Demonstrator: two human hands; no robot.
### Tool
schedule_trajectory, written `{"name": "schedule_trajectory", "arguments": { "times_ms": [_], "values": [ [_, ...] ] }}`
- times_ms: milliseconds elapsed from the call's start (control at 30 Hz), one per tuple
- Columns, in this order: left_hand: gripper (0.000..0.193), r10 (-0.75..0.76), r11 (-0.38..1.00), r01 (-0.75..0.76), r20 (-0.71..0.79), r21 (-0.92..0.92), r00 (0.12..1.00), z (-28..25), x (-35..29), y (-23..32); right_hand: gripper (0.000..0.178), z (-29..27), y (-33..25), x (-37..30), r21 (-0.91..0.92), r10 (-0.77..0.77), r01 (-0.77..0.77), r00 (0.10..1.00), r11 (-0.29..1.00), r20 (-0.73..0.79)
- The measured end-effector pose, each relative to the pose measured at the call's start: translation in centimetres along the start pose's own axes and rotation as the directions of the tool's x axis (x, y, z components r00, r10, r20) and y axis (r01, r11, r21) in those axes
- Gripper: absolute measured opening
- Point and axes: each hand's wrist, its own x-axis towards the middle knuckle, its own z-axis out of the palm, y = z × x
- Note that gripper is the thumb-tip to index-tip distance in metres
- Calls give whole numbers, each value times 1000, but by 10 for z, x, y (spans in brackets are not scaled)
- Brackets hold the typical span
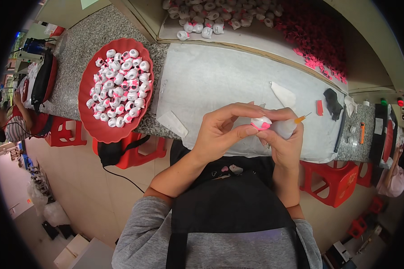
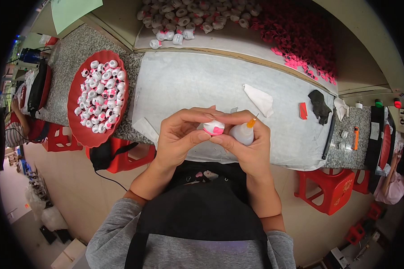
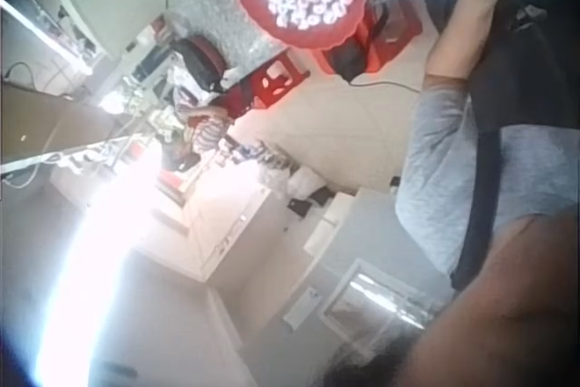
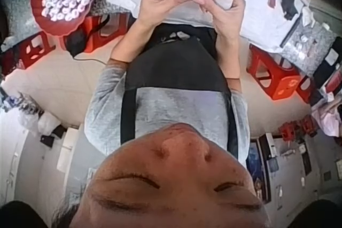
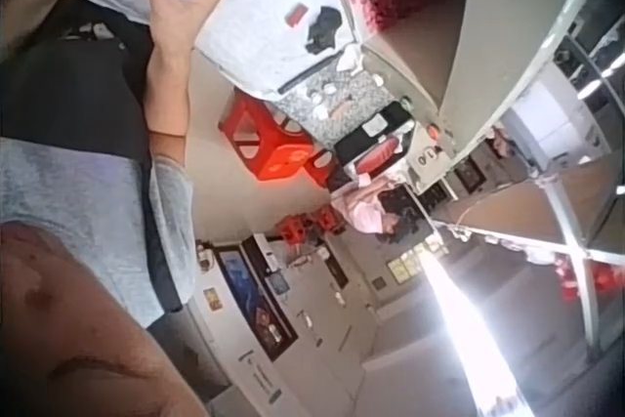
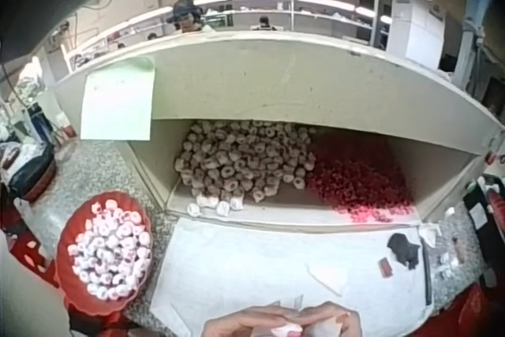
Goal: Assembling small plastic toy parts by applying adhesive from a bottle.
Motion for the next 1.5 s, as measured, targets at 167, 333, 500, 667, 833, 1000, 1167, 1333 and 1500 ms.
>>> {"name": "schedule_trajectory", "arguments": {
  "times_ms": [167,333,500,667,833,1000,1167,1333,1500],
  "values": [
    [21,2,1000,-2,-9,22,1000,-1,0,-2,27,0,1,-2,-3,-14,14,1000,1000,-10],
    [20,44,997,-43,-12,63,999,-1,-2,-2,24,2,-4,-4,64,29,-28,999,998,-25],
    [17,21,997,-20,-22,77,1000,-1,-1,0,23,0,-3,-5,64,62,-60,998,996,-33],
    [19,16,998,-15,-10,67,1000,0,-2,-1,24,1,-3,-4,55,53,-51,998,997,-38],
    [22,-21,999,21,2,40,1000,0,0,0,27,-1,-2,-3,70,64,-62,998,996,-24],
    [23,-7,997,10,-44,75,999,2,-1,1,27,4,-7,-1,55,57,-55,997,997,-42],
    [24,80,988,-75,-34,138,996,-1,-2,-1,26,4,0,2,73,60,-57,998,996,-29],
    [24,22,998,-19,-48,59,999,-2,0,-1,25,3,-2,-1,124,128,-119,990,985,-67],
    [23,52,998,-51,18,-28,998,-2,-4,-4,23,3,1,-5,126,68,-67,998,990,0]
  ]
}}
